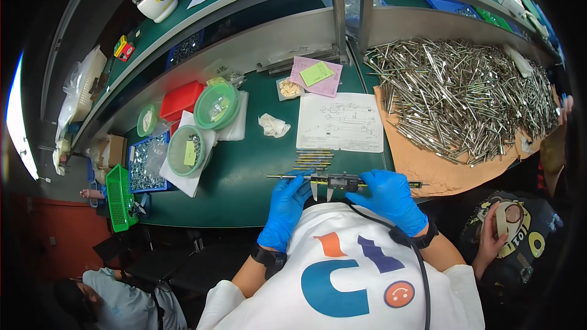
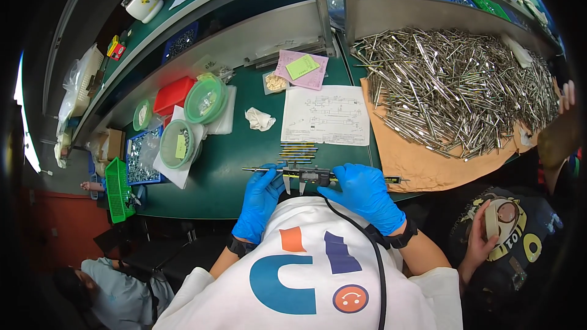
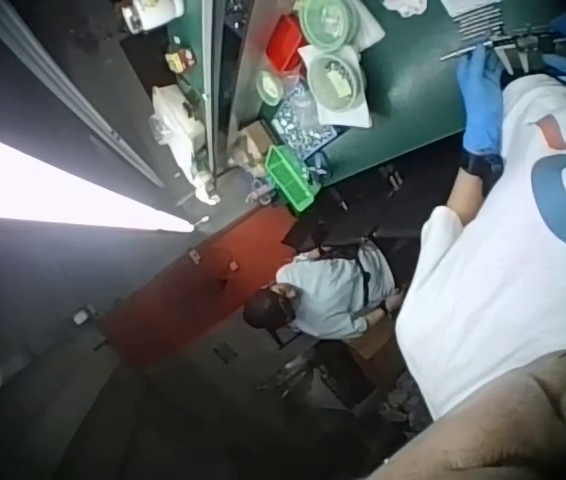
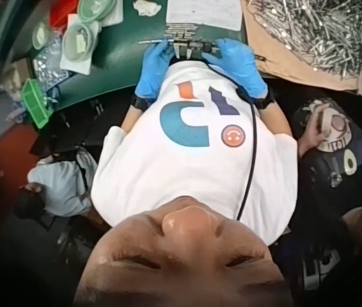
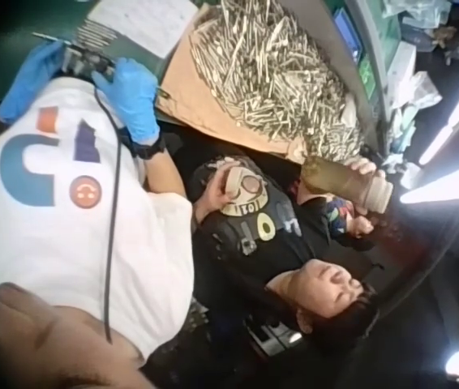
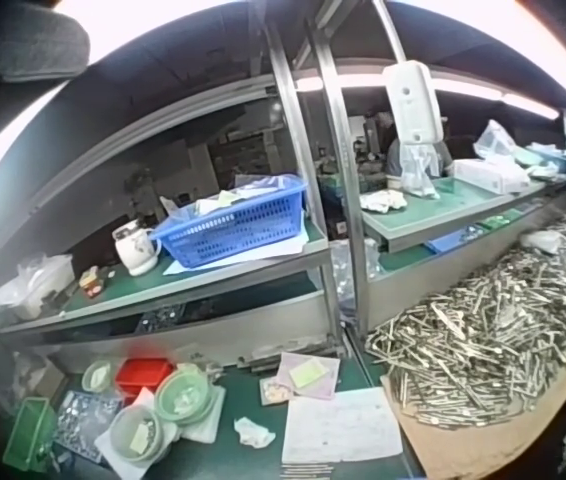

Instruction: The person measures a metal rod with a digital caliper, sets it down, and then measures a small metal component. They then pick up another metal rod to measure it, wipe the work surface with a cloth, and measure another small metal component.

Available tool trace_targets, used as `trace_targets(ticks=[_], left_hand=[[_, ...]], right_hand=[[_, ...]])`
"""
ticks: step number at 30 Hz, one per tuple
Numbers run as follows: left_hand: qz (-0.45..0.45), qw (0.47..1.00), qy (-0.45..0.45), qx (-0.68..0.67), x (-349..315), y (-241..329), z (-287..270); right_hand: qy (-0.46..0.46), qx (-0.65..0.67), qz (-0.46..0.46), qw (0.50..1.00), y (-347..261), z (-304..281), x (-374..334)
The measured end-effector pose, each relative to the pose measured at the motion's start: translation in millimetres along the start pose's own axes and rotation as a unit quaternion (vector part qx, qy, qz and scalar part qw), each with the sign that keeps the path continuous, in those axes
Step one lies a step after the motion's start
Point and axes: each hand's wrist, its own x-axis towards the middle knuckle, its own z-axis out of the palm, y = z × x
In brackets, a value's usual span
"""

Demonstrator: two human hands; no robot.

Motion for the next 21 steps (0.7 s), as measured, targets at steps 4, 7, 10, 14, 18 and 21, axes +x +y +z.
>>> trace_targets(ticks=[4, 7, 10, 14, 18, 21], left_hand=[[0.002, 1.0, 0.008, -0.004, 0.3, -2.2, -1.5], [0.002, 1.0, 0.005, -0.007, 1.6, -4.5, -2.6], [0.0, 1.0, 0.007, -0.009, 0.7, -4.8, -0.2], [-0.001, 1.0, 0.007, -0.012, -0.2, -3.8, 1.0], [0.001, 1.0, 0.003, -0.013, 0.4, -4.0, 1.0], [0.0, 1.0, 0.007, -0.011, 0.3, -3.0, 3.1]], right_hand=[[-0.013, -0.01, -0.005, 1.0, 3.5, 2.9, -2.3], [0.003, 0.0, 0.001, 1.0, 4.4, 5.4, -2.6], [0.011, 0.005, 0.005, 1.0, 4.9, 5.5, -3.0], [0.01, 0.002, 0.004, 1.0, 4.6, 5.5, -2.2], [0.012, 0.003, 0.001, 1.0, 4.9, 6.1, -1.8], [0.012, 0.006, 0.003, 1.0, 4.5, 6.1, -1.7]])
